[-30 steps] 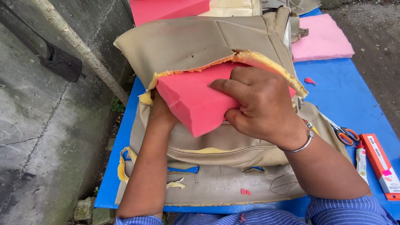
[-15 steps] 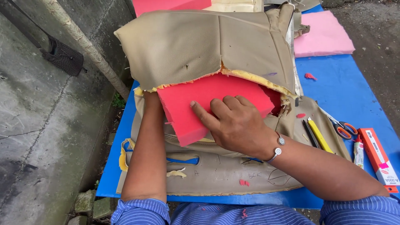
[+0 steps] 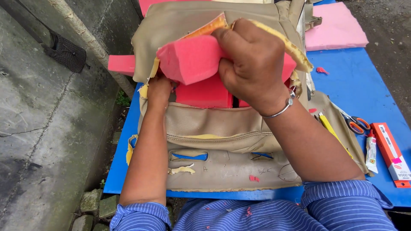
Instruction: Stuffing red foam blocks into a tan leather seat cover and applying adhesive to the opening.
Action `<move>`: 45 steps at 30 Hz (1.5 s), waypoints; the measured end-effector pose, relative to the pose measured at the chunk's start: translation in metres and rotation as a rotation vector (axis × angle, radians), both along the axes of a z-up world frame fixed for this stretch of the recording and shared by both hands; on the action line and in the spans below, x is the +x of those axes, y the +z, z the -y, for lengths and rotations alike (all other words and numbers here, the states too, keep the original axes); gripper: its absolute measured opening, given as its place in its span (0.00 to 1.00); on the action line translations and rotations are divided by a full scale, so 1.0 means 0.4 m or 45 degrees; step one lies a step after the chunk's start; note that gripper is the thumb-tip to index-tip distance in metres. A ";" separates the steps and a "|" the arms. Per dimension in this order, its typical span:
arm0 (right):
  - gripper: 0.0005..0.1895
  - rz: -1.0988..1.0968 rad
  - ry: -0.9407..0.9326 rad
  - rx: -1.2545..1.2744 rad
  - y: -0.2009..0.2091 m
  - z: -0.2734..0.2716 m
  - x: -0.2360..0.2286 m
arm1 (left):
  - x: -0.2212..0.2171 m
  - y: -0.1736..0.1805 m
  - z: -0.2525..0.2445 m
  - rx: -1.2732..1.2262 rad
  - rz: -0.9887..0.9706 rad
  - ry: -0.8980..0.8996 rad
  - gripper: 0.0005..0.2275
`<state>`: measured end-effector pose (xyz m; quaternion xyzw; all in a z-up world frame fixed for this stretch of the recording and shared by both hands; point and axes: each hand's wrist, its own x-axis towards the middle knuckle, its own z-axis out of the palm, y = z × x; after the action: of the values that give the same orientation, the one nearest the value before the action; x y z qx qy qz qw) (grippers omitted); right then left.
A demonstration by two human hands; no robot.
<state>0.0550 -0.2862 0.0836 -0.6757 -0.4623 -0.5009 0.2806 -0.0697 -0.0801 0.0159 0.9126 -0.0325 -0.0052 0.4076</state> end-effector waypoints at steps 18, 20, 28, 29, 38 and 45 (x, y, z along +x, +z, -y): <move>0.20 0.060 -0.063 -0.717 -0.176 0.035 -0.126 | 0.159 -0.025 -0.346 -0.182 0.418 0.647 0.16; 0.19 0.084 -0.085 -0.689 -0.196 0.025 -0.122 | 0.239 -0.044 -0.336 0.138 0.287 0.713 0.20; 0.21 0.131 -0.188 -0.467 -0.203 -0.005 -0.114 | 0.141 0.044 -0.179 -0.025 0.132 0.326 0.43; 0.21 0.135 -0.183 -0.468 -0.211 -0.011 -0.110 | 0.150 0.033 -0.189 -0.027 0.134 0.331 0.43; 0.24 -0.005 -0.296 -0.681 -0.230 -0.100 -0.104 | 0.168 -0.024 -0.154 -0.078 0.572 0.533 0.25; 0.21 -0.001 -0.351 -0.559 -0.192 -0.149 -0.092 | 0.184 -0.028 -0.174 -0.027 0.650 0.457 0.23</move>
<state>0.0183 -0.2265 0.0067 -0.7773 -0.4634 -0.4218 0.0567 0.0039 -0.0106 0.0048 0.8713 0.0277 0.2964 0.3902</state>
